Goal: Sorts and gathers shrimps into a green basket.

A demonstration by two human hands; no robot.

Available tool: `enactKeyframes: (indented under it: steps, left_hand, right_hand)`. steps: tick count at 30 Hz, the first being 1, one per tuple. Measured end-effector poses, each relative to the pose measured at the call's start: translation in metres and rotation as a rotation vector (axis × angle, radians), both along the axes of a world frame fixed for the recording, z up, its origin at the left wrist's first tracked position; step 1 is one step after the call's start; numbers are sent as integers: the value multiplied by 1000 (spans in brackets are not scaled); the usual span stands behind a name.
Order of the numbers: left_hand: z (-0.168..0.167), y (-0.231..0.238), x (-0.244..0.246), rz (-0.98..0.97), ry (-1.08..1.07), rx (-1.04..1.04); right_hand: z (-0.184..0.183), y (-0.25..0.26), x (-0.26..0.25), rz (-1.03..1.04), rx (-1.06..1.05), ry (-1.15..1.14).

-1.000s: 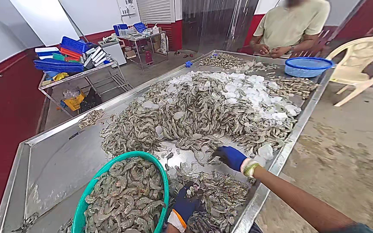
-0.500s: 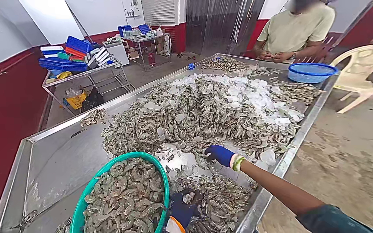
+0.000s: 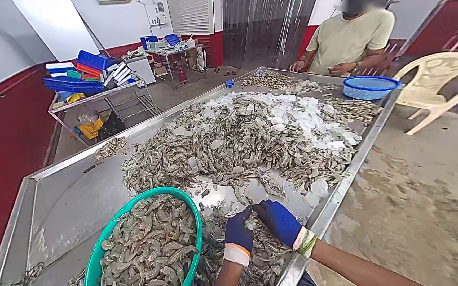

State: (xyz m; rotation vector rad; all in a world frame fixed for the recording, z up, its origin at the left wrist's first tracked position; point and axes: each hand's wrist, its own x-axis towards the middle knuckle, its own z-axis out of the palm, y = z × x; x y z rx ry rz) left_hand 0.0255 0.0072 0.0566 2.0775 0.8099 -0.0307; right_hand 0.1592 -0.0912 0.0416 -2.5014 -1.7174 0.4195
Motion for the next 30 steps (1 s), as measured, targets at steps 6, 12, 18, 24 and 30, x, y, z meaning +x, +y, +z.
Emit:
enactKeyframes:
  steps: [6, 12, 18, 24, 30]
  left_hand:
    - [-9, -16, 5, -90, 189, -29]
    - [-17, -4, -25, -112, 86, -229]
    - [-38, 6, -31, 34, -373, -602]
    - [-31, -3, -29, 418, -428, -524]
    - [-35, -8, -3, 164, -240, -244]
  right_hand:
    - [-2, -4, -17, 2, -68, -70]
    - [-23, -18, 51, -150, -181, -9]
    - [-60, 42, 84, 361, 159, 79]
    - [-81, 19, 82, 2, -103, -67]
    - [-6, 7, -9, -91, -173, 47]
